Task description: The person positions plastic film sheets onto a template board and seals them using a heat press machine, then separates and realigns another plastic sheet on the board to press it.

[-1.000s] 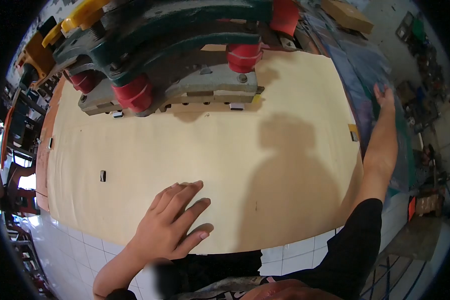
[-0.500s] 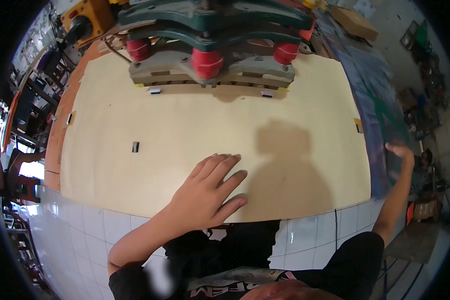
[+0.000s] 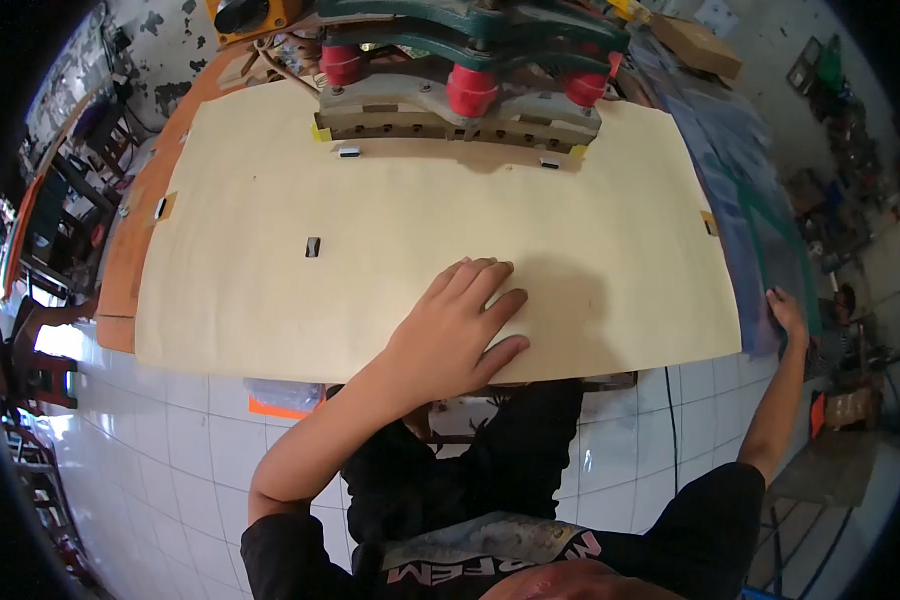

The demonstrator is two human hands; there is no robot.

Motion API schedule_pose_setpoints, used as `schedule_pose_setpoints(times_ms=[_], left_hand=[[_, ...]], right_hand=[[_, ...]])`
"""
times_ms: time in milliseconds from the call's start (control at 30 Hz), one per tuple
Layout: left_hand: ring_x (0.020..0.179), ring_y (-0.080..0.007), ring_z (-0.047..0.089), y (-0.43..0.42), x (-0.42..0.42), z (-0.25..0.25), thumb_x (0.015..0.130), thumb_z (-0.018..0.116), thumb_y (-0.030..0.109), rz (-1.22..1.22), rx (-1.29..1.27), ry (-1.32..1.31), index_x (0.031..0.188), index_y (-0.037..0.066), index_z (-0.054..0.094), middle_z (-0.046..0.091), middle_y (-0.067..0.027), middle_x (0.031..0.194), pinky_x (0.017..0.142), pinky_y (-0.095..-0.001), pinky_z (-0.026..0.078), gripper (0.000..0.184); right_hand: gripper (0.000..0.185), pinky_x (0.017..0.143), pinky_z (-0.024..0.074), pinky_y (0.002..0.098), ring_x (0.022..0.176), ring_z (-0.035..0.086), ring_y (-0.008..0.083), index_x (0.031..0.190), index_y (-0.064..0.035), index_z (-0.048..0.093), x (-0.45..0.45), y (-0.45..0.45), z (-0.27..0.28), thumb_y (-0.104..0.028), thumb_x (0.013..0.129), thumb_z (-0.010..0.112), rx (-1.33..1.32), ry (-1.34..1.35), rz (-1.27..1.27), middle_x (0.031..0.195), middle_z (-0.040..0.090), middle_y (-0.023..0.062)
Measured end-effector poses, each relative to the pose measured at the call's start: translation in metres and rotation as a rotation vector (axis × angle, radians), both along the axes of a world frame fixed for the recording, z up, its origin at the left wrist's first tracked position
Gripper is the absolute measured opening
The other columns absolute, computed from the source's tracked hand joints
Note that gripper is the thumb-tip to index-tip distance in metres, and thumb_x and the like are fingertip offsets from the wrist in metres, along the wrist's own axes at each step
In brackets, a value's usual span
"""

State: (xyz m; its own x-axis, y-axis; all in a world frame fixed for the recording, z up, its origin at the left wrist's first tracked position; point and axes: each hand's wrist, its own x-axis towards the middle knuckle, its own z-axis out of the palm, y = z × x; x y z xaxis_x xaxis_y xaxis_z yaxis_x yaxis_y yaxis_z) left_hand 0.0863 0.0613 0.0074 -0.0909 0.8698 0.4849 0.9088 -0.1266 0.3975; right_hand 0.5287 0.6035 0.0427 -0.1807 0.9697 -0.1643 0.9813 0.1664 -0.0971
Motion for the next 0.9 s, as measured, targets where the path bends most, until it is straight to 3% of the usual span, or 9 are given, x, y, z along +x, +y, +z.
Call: schedule_pose_setpoints(times_ms=[267, 467, 533, 633, 767, 833, 900], left_hand=[[0.117, -0.0369, 0.051, -0.002, 0.000, -0.004, 0.084, 0.066, 0.029, 0.025, 0.042, 0.016, 0.112, 0.000, 0.062, 0.053, -0.0197, 0.122, 0.101, -0.0455, 0.041, 0.040], [0.116, -0.0377, 0.052, -0.001, 0.000, -0.003, 0.083, 0.067, 0.028, 0.009, 0.044, 0.003, 0.110, 0.000, 0.062, 0.053, -0.0201, 0.121, 0.101, -0.0453, 0.041, 0.039], [0.115, -0.0377, 0.052, -0.001, 0.001, -0.004, 0.083, 0.067, 0.028, 0.009, 0.043, 0.000, 0.110, 0.000, 0.063, 0.053, -0.0201, 0.121, 0.101, -0.0453, 0.041, 0.039], [0.115, -0.0377, 0.052, 0.000, 0.001, -0.005, 0.082, 0.067, 0.028, 0.018, 0.052, 0.003, 0.109, 0.000, 0.063, 0.054, -0.0203, 0.121, 0.100, -0.0453, 0.042, 0.039], [0.114, -0.0380, 0.052, 0.000, 0.000, -0.005, 0.082, 0.067, 0.027, 0.001, 0.059, 0.003, 0.109, -0.001, 0.063, 0.054, -0.0207, 0.121, 0.100, -0.0453, 0.042, 0.039], [0.115, -0.0380, 0.052, 0.000, 0.000, -0.004, 0.082, 0.067, 0.027, 0.003, 0.053, 0.003, 0.109, -0.001, 0.063, 0.054, -0.0208, 0.121, 0.100, -0.0453, 0.042, 0.039], [0.115, -0.0381, 0.052, 0.000, 0.001, -0.005, 0.082, 0.067, 0.027, 0.005, 0.049, 0.001, 0.109, -0.001, 0.062, 0.054, -0.0209, 0.121, 0.100, -0.0452, 0.042, 0.039]], right_hand=[[0.070, 0.115, 0.0238, 0.0316, 0.141, 0.033, 0.0259, 0.147, -0.0021, 0.036, -0.002, -0.022, -0.001, -0.043, 0.094, 0.057, -0.027, 0.164, -0.049, 0.151, 0.038, 0.0146], [0.063, 0.112, 0.0289, 0.0347, 0.138, 0.038, 0.0308, 0.142, -0.0017, 0.044, 0.013, -0.010, -0.002, -0.043, 0.095, 0.054, -0.021, 0.106, 0.126, 0.147, 0.044, 0.0180], [0.049, 0.107, 0.0353, 0.0435, 0.127, 0.047, 0.0397, 0.134, -0.0046, 0.054, 0.000, -0.024, 0.007, -0.038, 0.100, 0.045, 0.128, -0.077, 0.111, 0.136, 0.053, 0.0211], [0.046, 0.103, 0.0384, 0.0431, 0.122, 0.049, 0.0435, 0.123, 0.0008, 0.061, -0.020, -0.043, 0.015, -0.034, 0.096, 0.048, 0.210, -0.160, 0.116, 0.128, 0.056, 0.0277], [0.039, 0.095, 0.0445, 0.0447, 0.107, 0.057, 0.0457, 0.115, 0.0002, 0.065, 0.008, -0.002, -0.014, -0.029, 0.095, 0.049, 0.384, -0.095, 0.079, 0.112, 0.063, 0.0278], [0.032, 0.082, 0.0485, 0.0502, 0.094, 0.062, 0.0443, 0.108, 0.0025, 0.066, 0.023, 0.017, -0.022, -0.023, 0.094, 0.052, 0.482, -0.048, 0.235, 0.097, 0.066, 0.0262], [0.029, 0.081, 0.0497, 0.0477, 0.093, 0.063, 0.0444, 0.107, 0.0012, 0.067, 0.027, 0.013, -0.019, -0.020, 0.094, 0.053, 0.480, -0.027, 0.269, 0.096, 0.067, 0.0251]])
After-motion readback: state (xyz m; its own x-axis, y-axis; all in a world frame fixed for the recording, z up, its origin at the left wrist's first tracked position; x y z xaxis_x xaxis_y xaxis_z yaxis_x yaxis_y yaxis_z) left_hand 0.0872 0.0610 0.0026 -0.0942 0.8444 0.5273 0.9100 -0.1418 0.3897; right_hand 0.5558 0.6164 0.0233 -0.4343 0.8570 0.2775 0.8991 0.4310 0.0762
